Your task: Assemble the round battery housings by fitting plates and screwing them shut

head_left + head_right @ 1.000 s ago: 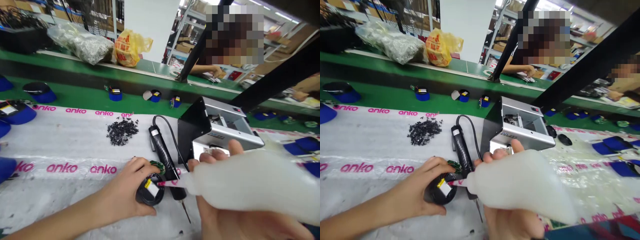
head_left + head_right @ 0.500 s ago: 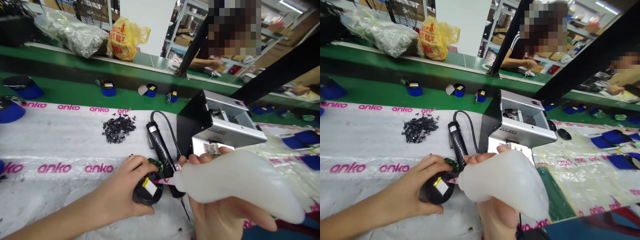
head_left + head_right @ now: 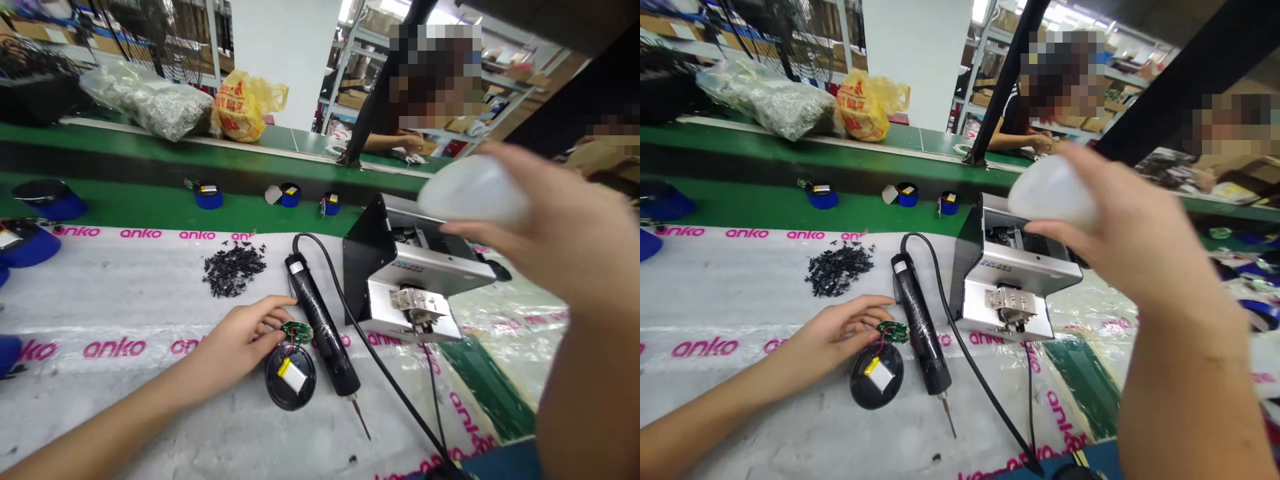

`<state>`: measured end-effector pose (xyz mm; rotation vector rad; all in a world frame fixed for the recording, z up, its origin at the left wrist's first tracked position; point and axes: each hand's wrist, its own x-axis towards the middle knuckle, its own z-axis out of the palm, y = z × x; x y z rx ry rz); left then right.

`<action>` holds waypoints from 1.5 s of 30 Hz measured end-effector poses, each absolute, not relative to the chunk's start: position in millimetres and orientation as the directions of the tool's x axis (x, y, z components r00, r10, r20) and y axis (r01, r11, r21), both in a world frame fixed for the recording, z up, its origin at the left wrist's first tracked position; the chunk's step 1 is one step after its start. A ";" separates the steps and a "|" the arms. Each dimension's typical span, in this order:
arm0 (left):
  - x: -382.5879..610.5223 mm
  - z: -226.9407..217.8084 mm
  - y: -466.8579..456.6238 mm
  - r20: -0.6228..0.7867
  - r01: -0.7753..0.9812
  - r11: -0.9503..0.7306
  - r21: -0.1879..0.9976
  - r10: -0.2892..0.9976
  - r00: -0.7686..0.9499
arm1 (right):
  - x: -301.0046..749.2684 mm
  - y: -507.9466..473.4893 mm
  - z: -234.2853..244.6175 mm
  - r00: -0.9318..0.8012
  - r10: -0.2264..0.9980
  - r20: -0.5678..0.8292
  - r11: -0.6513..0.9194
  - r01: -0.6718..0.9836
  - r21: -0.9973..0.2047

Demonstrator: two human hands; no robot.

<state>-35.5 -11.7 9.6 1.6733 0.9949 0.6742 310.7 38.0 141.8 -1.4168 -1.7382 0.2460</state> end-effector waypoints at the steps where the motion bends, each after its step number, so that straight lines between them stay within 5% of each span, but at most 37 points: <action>1: -34.2 8.9 -10.0 -0.007 0.306 -0.169 0.937 0.866 0.501 | 314.5 43.9 143.5 -0.052 0.886 0.461 0.315 0.798 -0.514; 4: -35.5 8.6 -7.1 0.114 0.348 -0.303 0.887 0.874 0.472 | 311.9 44.0 138.9 -0.164 0.895 0.414 0.307 0.902 -0.305; 9: -49.8 4.7 -18.5 0.452 0.344 -0.646 0.681 0.741 0.496 | 241.3 -21.5 108.8 -0.052 0.666 0.744 0.436 0.837 -0.332; 10: -52.0 3.2 -24.3 0.540 0.329 -0.755 0.567 0.642 0.544 | 222.6 -36.0 100.9 -0.009 0.745 0.667 0.390 0.817 -0.424; 13: -52.4 1.9 -44.1 0.659 0.274 -0.904 0.328 0.427 0.619 | 177.4 -62.4 76.9 -0.284 0.864 0.416 0.470 0.754 -0.460; 18: -41.3 19.2 -45.7 0.414 0.411 -0.586 0.699 0.799 0.435 | 156.7 -73.0 49.7 -0.319 0.878 0.356 0.437 0.837 -0.329; 20: -40.4 29.0 -31.8 0.351 0.443 -0.506 0.740 0.853 0.387 | 158.1 -78.8 46.6 -0.327 0.885 0.332 0.443 0.813 -0.379; 24: -47.0 37.5 -8.1 0.364 0.564 -0.487 0.668 0.874 0.323 | 157.8 -83.1 45.9 -0.224 0.945 0.239 0.327 0.678 -0.658; 28: -53.4 30.2 1.3 0.317 0.759 -0.430 0.489 0.898 0.304 | 154.8 -70.8 42.9 -0.128 0.992 0.008 0.090 0.645 -0.759; 38: -52.1 17.2 37.2 0.100 0.884 -0.383 0.270 0.924 0.370 | 160.0 -76.8 37.5 -0.211 0.974 0.078 0.213 0.755 -0.620; 45: -44.7 25.5 30.1 0.116 0.860 -0.384 0.334 0.923 0.367 | 163.1 -80.5 35.4 -0.310 0.908 0.282 0.412 0.782 -0.467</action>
